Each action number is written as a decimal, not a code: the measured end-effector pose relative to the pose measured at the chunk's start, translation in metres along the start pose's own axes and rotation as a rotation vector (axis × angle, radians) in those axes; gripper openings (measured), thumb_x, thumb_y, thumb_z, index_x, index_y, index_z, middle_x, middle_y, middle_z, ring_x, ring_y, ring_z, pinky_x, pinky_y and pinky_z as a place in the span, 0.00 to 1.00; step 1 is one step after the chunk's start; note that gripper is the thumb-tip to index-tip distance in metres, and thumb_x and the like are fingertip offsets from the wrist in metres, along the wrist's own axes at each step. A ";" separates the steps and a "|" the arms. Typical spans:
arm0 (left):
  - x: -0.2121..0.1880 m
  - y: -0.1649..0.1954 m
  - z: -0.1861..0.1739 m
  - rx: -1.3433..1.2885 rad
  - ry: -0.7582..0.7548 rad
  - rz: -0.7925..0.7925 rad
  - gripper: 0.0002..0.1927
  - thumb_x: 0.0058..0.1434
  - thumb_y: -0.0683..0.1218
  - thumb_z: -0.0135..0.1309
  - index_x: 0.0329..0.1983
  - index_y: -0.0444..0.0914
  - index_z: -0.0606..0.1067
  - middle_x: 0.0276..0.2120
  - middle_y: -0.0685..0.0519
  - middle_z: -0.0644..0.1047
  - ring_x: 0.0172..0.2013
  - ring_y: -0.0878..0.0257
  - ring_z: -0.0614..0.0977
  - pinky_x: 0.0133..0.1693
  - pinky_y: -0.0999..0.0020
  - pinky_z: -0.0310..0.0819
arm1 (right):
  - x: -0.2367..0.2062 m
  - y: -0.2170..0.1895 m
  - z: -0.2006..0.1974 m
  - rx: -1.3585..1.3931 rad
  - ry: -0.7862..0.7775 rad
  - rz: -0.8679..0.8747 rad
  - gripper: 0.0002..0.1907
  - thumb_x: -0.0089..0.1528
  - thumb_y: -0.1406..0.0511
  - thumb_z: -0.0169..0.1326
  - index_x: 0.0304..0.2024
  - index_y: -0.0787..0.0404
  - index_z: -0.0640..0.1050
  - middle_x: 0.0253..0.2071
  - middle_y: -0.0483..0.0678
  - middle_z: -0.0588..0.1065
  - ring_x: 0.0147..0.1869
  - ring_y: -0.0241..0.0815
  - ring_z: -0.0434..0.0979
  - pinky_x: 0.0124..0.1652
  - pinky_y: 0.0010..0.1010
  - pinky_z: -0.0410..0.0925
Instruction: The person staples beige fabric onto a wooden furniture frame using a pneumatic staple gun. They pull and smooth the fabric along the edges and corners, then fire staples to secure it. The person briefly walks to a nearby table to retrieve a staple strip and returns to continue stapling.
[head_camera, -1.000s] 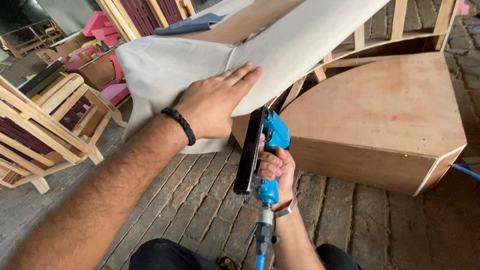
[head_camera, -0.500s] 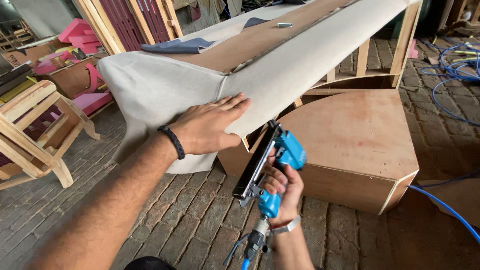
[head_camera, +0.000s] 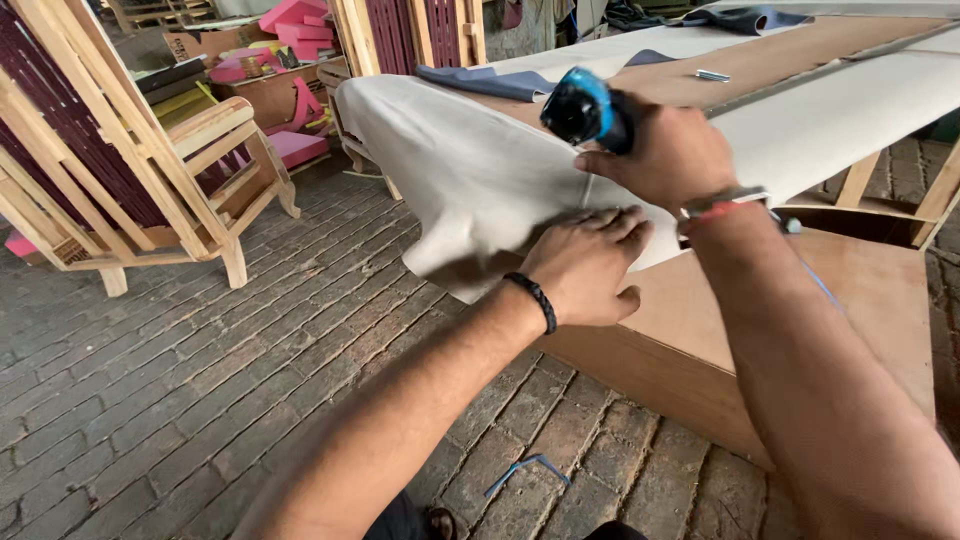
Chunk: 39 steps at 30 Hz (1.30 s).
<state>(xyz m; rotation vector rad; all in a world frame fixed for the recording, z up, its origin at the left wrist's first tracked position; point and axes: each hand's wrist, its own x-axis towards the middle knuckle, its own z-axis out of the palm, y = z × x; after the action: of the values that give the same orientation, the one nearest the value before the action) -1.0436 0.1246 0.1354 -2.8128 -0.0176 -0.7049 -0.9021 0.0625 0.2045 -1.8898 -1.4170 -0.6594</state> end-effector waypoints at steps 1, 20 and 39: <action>-0.007 0.001 -0.001 0.013 0.028 0.014 0.40 0.54 0.59 0.58 0.65 0.30 0.67 0.66 0.38 0.69 0.64 0.48 0.72 0.66 0.56 0.64 | 0.009 -0.006 0.011 -0.039 -0.058 0.023 0.39 0.52 0.42 0.67 0.62 0.45 0.77 0.44 0.57 0.80 0.47 0.63 0.80 0.45 0.52 0.72; 0.022 -0.323 0.035 -0.400 -0.552 -0.069 0.35 0.66 0.68 0.36 0.66 0.43 0.70 0.65 0.49 0.71 0.64 0.52 0.71 0.65 0.58 0.59 | 0.026 0.002 0.083 -0.690 -0.444 0.263 0.44 0.50 0.29 0.52 0.65 0.33 0.74 0.55 0.50 0.78 0.59 0.56 0.78 0.57 0.47 0.69; 0.055 -0.273 0.073 -0.634 -0.745 0.774 0.36 0.71 0.64 0.25 0.78 0.43 0.46 0.78 0.56 0.46 0.76 0.62 0.45 0.72 0.64 0.35 | -0.135 -0.284 0.253 0.732 0.569 0.823 0.35 0.56 0.52 0.59 0.59 0.67 0.74 0.46 0.51 0.80 0.42 0.42 0.81 0.38 0.33 0.76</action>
<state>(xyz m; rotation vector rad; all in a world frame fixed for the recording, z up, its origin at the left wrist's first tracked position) -0.9803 0.4042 0.1609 -3.0415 1.2574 0.6120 -1.2133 0.2236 0.0034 -1.3392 -0.3468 -0.1791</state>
